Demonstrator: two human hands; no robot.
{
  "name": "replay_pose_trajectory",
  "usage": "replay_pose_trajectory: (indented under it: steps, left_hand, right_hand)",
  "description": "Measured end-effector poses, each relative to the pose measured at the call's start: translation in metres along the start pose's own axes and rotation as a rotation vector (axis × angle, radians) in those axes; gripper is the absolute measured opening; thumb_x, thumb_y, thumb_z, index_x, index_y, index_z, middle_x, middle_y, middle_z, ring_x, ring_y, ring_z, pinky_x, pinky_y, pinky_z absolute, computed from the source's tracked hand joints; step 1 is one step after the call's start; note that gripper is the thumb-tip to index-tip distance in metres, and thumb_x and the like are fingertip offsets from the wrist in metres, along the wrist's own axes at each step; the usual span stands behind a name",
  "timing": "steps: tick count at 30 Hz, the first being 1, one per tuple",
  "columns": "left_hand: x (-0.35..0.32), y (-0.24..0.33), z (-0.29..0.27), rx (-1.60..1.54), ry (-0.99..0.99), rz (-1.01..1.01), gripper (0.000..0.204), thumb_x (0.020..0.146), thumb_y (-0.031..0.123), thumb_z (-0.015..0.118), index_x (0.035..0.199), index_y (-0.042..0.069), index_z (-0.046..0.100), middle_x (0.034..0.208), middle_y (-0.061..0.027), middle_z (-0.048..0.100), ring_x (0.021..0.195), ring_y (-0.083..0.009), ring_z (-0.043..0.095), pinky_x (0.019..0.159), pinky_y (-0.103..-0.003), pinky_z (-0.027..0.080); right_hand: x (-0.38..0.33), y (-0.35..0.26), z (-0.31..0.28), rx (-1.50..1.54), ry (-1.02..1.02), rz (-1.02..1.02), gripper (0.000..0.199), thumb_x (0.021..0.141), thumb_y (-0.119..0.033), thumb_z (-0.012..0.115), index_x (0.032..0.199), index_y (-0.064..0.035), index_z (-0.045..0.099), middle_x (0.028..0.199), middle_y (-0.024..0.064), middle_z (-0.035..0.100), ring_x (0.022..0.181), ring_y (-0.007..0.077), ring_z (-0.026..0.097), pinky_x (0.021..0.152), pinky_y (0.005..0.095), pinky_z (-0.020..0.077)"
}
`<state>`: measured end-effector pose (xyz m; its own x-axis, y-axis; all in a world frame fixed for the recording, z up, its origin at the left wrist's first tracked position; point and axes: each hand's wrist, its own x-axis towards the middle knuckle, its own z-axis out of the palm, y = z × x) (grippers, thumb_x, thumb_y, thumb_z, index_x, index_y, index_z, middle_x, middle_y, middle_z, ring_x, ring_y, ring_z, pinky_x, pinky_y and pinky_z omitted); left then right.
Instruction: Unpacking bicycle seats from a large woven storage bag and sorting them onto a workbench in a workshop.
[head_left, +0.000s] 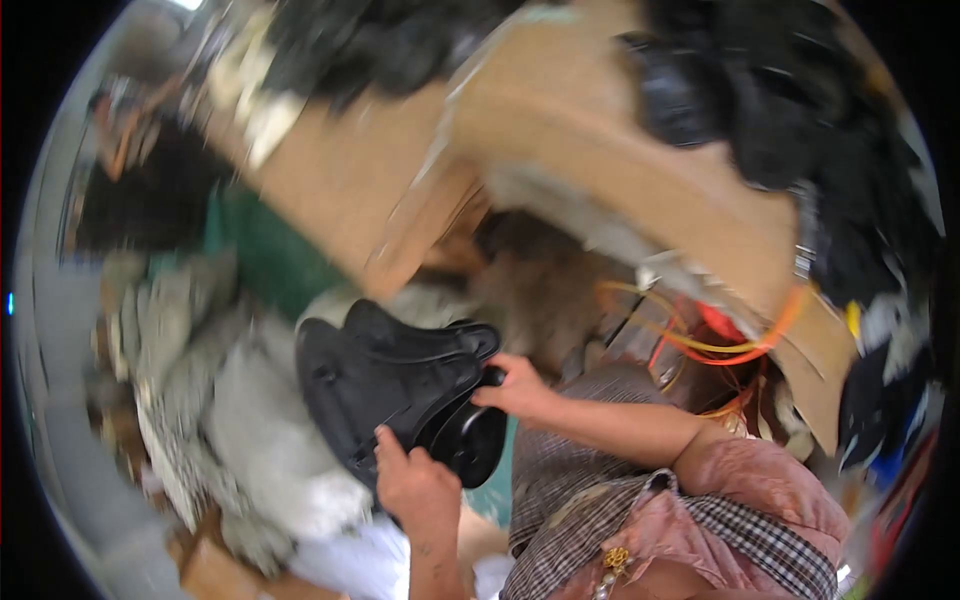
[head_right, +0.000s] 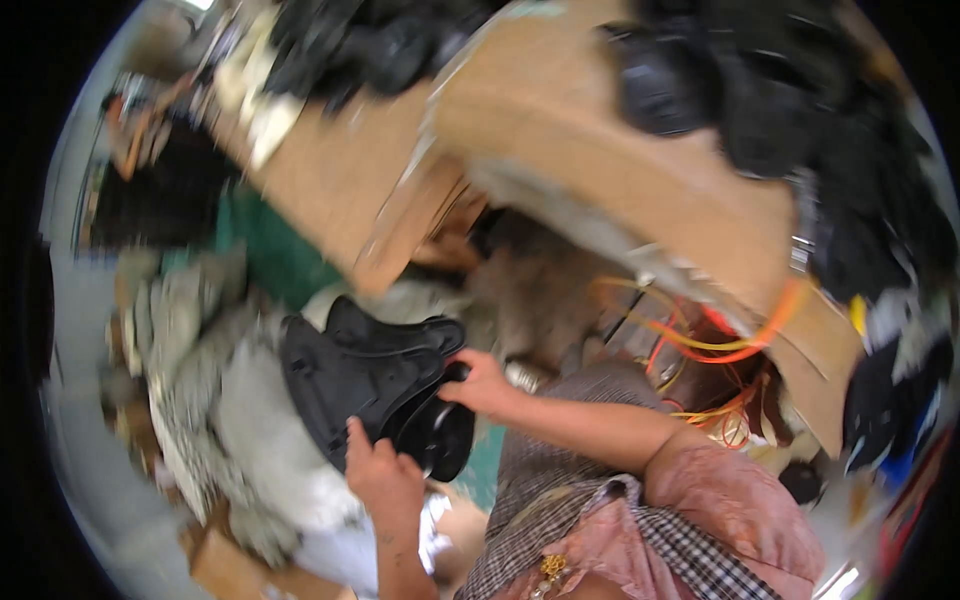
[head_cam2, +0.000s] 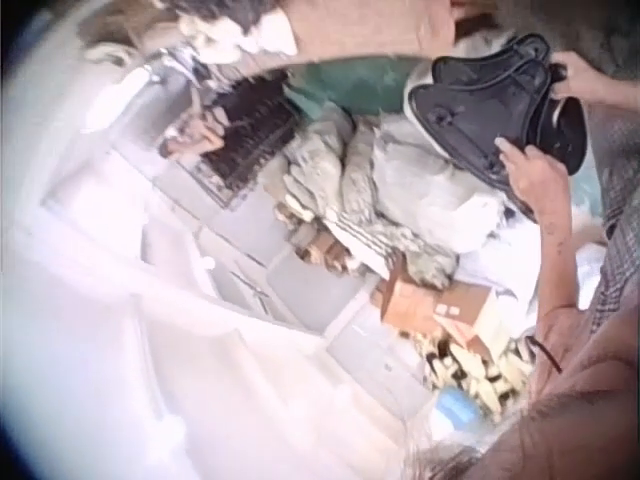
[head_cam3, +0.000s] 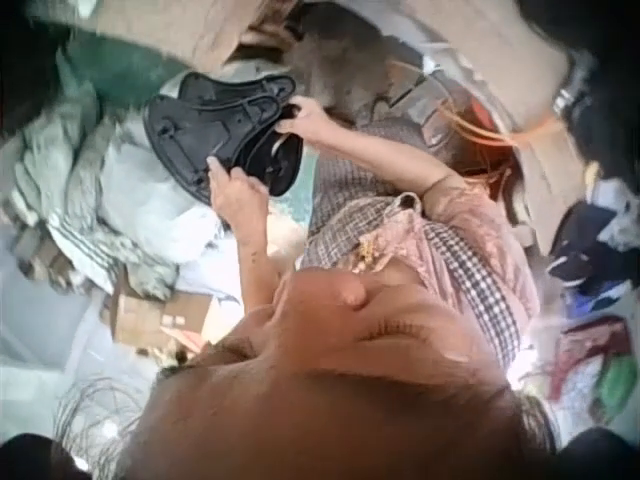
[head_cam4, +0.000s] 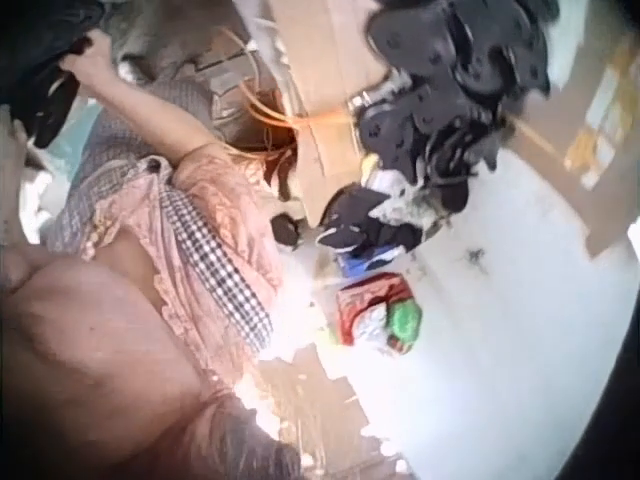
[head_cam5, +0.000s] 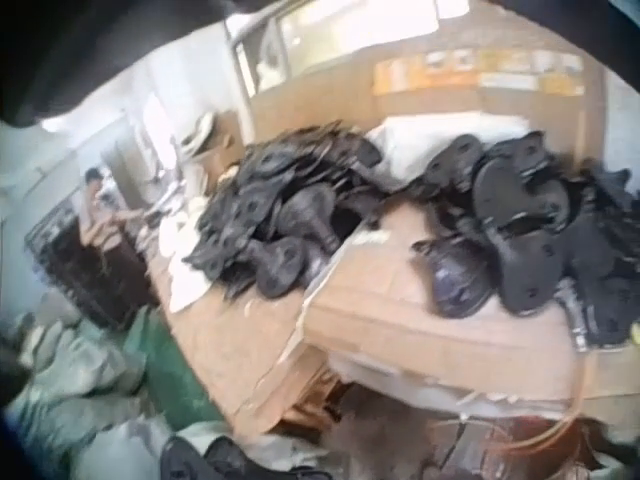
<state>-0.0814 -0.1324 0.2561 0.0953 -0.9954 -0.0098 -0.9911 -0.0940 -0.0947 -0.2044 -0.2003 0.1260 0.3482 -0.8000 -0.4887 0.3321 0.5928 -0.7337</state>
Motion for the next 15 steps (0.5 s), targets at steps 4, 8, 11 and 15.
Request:
replay_pose_trajectory:
  steps: [4, 8, 11, 15]
  left_hand:
    - [0.057, 0.093, -0.095, 0.037, 0.255, 0.400, 0.008, 0.060, 0.000, 0.053, 0.066, -0.005, 0.051, 0.118, -0.0296, 0.043, 0.097, -0.0436, 0.050, 0.073, -0.043, 0.044]
    - [0.124, 0.224, -0.189, -0.214, 0.452, 0.989, 0.036, 0.063, 0.004, 0.060, 0.097, -0.004, 0.053, 0.124, -0.0232, 0.039, 0.111, -0.0381, 0.041, 0.092, -0.041, 0.035]
    - [0.118, 0.271, -0.261, -0.419, 0.656, 1.171, 0.057, 0.065, 0.008, 0.064, 0.118, 0.007, 0.046, 0.133, -0.0165, 0.031, 0.121, -0.0340, 0.030, 0.099, -0.039, 0.025]
    - [0.158, 0.252, -0.242, -0.501, 0.662, 1.070, 0.045, 0.068, 0.007, 0.062, 0.111, 0.005, 0.051, 0.128, -0.0149, 0.038, 0.118, -0.0315, 0.037, 0.096, -0.038, 0.030]
  right_hand:
    - [-0.051, -0.117, -0.055, 0.262, 0.228, -0.400, 0.035, 0.059, 0.000, 0.065, 0.093, -0.0006, 0.057, 0.083, 0.0015, 0.058, 0.077, 0.0109, 0.053, 0.071, 0.0256, 0.0440]
    - [-0.116, -0.238, -0.161, 0.394, 0.503, -0.750, 0.045, 0.058, 0.005, 0.059, 0.102, -0.0045, 0.052, 0.087, 0.0034, 0.057, 0.082, 0.0166, 0.054, 0.075, 0.0300, 0.0441]
    - [-0.162, -0.347, -0.230, 0.583, 0.745, -0.937, 0.031, 0.073, -0.013, 0.056, 0.102, -0.0087, 0.050, 0.092, 0.0047, 0.054, 0.089, 0.0178, 0.051, 0.076, 0.0326, 0.0414]
    - [-0.189, -0.466, -0.342, 0.585, 0.554, -1.333, 0.030, 0.081, -0.019, 0.049, 0.099, 0.0048, 0.045, 0.099, 0.0232, 0.054, 0.089, 0.0385, 0.055, 0.077, 0.0512, 0.0482]
